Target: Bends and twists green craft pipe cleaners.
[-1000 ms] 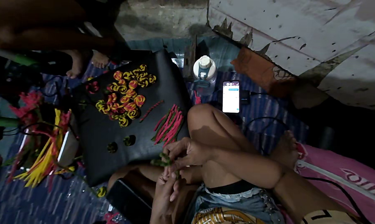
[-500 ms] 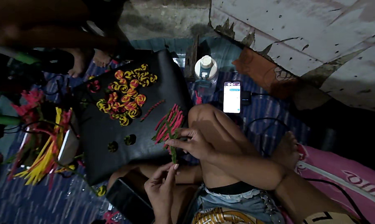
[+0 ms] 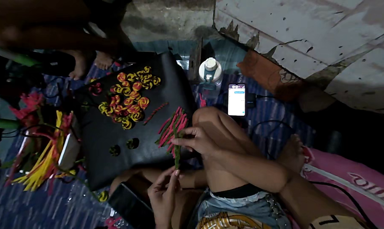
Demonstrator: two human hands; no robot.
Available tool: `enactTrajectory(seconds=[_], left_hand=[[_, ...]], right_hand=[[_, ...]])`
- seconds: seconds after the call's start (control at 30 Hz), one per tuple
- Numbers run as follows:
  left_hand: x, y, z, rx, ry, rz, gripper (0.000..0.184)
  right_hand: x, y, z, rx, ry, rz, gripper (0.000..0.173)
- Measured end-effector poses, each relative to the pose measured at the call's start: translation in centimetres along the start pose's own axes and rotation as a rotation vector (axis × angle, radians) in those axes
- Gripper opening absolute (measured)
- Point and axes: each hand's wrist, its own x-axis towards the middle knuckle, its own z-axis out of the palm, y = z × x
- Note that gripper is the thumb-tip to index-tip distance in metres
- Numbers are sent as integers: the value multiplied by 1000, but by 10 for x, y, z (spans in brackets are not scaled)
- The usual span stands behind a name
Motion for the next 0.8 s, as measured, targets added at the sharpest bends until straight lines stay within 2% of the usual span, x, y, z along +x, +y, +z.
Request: enactTrajectory(seconds=[0.1,0.17,0.2,0.27,0.3,0.37,0.4,0.43,0.47,0.5,0.57,0.63,0.67,0.73,0.8], left_hand=[[2,-10,-10,247,-21,71,17],[3,-12,-16,422,-68,104,20],[3,-11,-18,473,-90,130,20],[3,-11,-21,496,-102,237,20],[3,-11,-22,459,-93,299,19],[4,-9,-23,322,-39,379,13],[5,-8,-21,232,3,395,13],[6,-6,-18,132,57,387,14],[7,-3,-15,24,121,351,14],[8,1,-11,-85,193,286,15],[9,8,-4,-276,362,83,25],[13,12,0,-408,489,-116,36],[14,12,0,-427,504,-158,37],[12,6,-2,-317,413,-69,29],[10,1,-7,-35,205,71,14]], right_hand=[[3,9,-2,-161,1,-351,13],[2,9,-3,-211,-29,-437,14],[1,7,-5,-221,-46,-421,14],[2,-2,-9,-184,-62,-264,11],[2,-8,-10,-119,-50,-105,10],[4,-18,-10,90,-32,259,14],[6,-18,-10,187,-40,372,14],[7,-17,-9,247,-49,404,14],[6,-16,-7,249,-58,360,15],[3,-14,-7,181,-71,231,15],[-4,-5,-7,-62,-91,-225,7],[-5,4,-7,-278,-138,-668,14],[-7,5,-6,-346,-146,-811,16],[-13,-2,-6,-403,-120,-963,14],[-19,-17,-8,-455,-78,-970,14]])
